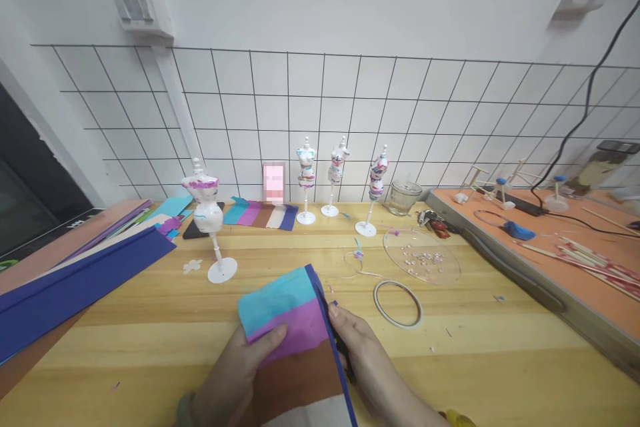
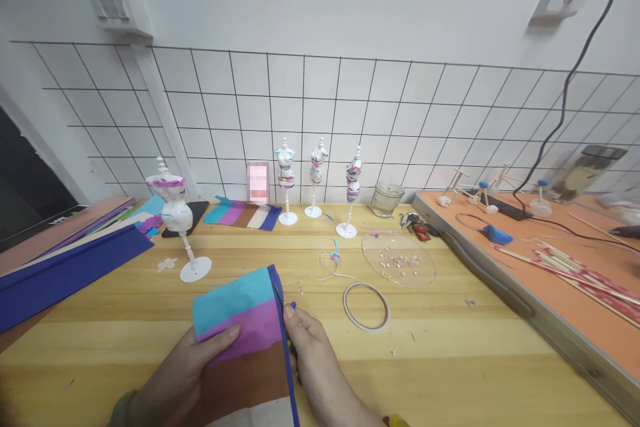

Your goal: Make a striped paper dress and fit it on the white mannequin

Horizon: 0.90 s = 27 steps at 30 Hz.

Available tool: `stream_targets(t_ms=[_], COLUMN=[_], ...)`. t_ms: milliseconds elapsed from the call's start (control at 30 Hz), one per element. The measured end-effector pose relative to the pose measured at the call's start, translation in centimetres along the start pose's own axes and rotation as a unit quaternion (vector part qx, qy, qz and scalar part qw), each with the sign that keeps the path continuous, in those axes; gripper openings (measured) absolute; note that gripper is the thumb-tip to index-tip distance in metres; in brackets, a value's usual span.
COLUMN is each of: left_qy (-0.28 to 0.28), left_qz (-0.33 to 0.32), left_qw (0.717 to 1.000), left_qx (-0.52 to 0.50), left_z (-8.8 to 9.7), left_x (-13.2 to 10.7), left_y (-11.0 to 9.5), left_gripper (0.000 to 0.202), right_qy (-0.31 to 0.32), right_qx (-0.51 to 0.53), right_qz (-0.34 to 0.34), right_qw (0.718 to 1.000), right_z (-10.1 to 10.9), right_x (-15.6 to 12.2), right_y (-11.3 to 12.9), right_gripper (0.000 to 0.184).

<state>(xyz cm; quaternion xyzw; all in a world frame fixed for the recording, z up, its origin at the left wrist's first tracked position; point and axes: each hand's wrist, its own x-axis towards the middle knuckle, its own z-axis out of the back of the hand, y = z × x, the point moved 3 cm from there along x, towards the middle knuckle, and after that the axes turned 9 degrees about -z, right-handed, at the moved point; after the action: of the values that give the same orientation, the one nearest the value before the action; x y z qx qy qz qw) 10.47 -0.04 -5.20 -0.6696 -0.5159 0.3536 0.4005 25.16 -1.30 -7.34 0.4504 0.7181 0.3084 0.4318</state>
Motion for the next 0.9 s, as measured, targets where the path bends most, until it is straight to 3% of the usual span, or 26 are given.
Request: stream_targets(t_ms=[900], left_qy=[0.014], left_qz=[0.006], left_qw=[1.000], left_qx=[0.007], left_z=[0.16], left_x=[0.03], left_y=[0.26], left_gripper=[0.046], right_qy=[-0.003], right_qx=[0.017], right_qz=[0.007], right_qw=[1.000], right_z=[-0.10], right_x=[0.03], right_y=[0.17], right_gripper=[0.044])
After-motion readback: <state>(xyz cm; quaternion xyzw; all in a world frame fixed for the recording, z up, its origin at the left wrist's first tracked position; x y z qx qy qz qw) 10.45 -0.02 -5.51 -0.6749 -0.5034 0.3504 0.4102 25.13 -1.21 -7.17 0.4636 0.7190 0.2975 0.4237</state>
